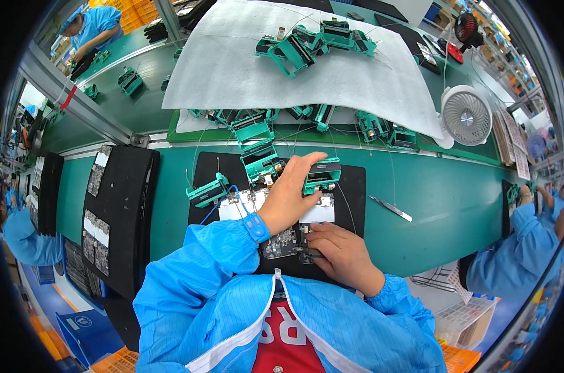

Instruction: The person assembles circuit boards by hand, placing green housings and electronic components onto them.

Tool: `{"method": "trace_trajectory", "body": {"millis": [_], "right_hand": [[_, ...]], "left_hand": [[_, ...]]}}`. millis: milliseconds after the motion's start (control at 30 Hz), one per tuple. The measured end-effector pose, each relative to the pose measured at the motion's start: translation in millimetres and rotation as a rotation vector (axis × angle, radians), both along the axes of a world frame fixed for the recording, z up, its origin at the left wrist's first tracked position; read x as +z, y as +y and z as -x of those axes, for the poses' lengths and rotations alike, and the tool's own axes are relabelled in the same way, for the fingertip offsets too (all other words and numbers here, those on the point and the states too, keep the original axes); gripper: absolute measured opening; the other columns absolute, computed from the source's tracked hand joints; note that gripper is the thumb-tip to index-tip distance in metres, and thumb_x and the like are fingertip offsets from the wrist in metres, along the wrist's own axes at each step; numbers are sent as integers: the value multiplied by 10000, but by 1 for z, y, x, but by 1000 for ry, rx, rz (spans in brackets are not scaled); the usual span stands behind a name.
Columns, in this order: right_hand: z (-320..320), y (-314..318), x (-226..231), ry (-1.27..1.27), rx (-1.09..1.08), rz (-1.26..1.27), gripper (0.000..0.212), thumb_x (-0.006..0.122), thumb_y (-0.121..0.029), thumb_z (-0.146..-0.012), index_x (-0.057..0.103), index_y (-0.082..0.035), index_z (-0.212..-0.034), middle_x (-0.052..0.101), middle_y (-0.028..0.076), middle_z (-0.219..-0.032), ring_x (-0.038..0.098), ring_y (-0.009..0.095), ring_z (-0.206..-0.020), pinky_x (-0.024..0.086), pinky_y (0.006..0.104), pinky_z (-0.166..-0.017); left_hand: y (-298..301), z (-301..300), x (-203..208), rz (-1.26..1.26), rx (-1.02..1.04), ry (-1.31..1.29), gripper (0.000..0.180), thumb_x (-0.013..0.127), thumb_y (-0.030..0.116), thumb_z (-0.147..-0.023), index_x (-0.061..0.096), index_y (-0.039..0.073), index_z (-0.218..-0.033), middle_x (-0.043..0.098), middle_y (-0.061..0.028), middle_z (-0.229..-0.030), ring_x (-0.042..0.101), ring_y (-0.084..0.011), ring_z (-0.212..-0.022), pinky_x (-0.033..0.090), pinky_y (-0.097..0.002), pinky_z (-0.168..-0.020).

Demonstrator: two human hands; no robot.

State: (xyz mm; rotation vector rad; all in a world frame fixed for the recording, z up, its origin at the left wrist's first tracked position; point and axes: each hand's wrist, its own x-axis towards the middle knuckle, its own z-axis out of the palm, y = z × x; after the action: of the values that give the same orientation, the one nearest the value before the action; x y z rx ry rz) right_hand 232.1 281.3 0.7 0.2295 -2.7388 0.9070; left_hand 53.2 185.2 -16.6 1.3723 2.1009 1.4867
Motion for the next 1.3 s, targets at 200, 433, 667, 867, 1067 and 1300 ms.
{"method": "trace_trajectory", "body": {"millis": [200,433,667,867,1067,1300], "right_hand": [[0,3,-2,1,24,-11,366,783,-66,-682,610,-65,-1005,679,90,-1128,642,297,-1160,530,429,-1015],[1,2,-2,-2,7,16,362,794,-41,-655,625,-62,-975,699,96,-1123,650,303,-1166,537,432,-1012],[4,21,11,-166,-124,353,262,700,24,-846,655,-26,-1100,698,146,-1030,687,320,-933,559,347,-800],[38,49,20,2,-128,-133,247,732,-33,-789,659,-52,-1024,683,113,-923,659,306,-852,533,391,-726],[51,49,9,52,-108,-338,195,740,-71,-721,624,-82,-878,623,65,-798,639,271,-763,517,398,-612],[56,48,10,42,-29,-427,170,640,-88,-772,588,-72,-933,608,54,-821,640,234,-741,522,370,-573]], "left_hand": [[2,-1,1,-3,-3,16,684,684,-34,-790,433,134,-1404,495,-175,-1166,561,-379,-1037,508,-416,-880],[0,-3,4,62,-31,-32,687,719,-21,-806,426,108,-1413,512,-182,-1173,546,-380,-1088,477,-408,-938],[-3,-4,0,102,-77,7,757,716,-25,-830,358,139,-1477,505,-196,-1189,555,-408,-1055,490,-428,-912],[-3,2,-2,125,-87,21,784,708,-52,-821,358,147,-1494,524,-204,-1149,558,-408,-1034,490,-438,-893],[-2,2,0,110,-78,2,848,661,-93,-821,326,228,-1531,503,-192,-1127,578,-424,-973,500,-460,-841],[-6,4,2,148,-126,-38,924,569,-175,-776,284,226,-1558,464,-227,-1174,572,-443,-993,506,-465,-839]]}}
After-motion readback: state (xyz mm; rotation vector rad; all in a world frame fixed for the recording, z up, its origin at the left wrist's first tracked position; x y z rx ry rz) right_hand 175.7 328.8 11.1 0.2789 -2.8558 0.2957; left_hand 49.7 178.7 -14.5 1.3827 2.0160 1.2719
